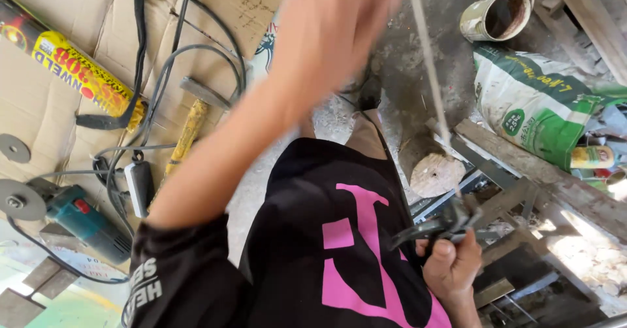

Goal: The person performs stick arc welding on a metal workpiece at a workbench, holding the electrode holder in one hand and the workpiece in the other. The person strikes welding arcs producing sparks and smoke, pauses to reposition the workpiece, chips at it with a hammer, and resumes welding.

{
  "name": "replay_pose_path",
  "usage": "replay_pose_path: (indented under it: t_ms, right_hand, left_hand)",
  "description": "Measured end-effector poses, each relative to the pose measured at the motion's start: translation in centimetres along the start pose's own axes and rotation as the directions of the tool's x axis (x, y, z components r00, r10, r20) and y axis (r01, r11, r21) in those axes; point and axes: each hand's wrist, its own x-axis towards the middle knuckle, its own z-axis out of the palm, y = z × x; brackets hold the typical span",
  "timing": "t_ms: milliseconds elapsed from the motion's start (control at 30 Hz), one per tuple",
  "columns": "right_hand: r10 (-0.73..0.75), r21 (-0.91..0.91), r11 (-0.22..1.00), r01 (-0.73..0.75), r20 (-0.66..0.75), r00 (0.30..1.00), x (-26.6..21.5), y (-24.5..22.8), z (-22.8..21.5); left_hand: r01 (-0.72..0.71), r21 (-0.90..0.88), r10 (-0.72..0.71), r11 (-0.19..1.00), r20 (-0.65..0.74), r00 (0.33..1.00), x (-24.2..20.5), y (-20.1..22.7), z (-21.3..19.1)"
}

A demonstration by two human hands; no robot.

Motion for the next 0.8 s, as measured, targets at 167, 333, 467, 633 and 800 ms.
replay_pose_path:
  t_ms: [167,333,467,633,800]
  right_hand:
    - [-0.001,-0.211,0.977,0.037,0.168,0.986,2.7,0.0,-1.4]
    - [-0.061,-0.31,0.941,0.134,0.234,0.97,3.7,-0.1,-1.4]
    - [-0.057,-0.311,0.941,0.135,0.247,0.967,4.0,-0.7,-1.3]
    - [-0.103,-0.315,0.932,0.181,0.249,0.963,3.8,-0.6,-0.8]
    - [-0.104,-0.374,0.906,0.197,0.256,0.961,3.6,0.4,-0.8]
  left_hand:
    - [0.562,-0.571,-0.129,0.598,0.624,0.771,-11.9,9.2,-2.1]
    - [0.695,-0.64,-0.235,0.327,0.657,0.716,-15.5,12.4,-1.1]
    - [0.6,-0.726,-0.221,0.337,0.558,0.8,-16.0,12.3,-1.1]
    - [0.592,-0.754,-0.217,0.283,0.551,0.806,-16.3,11.9,-1.0]
    - [0.605,-0.753,-0.219,0.258,0.565,0.796,-16.3,11.6,-0.9]
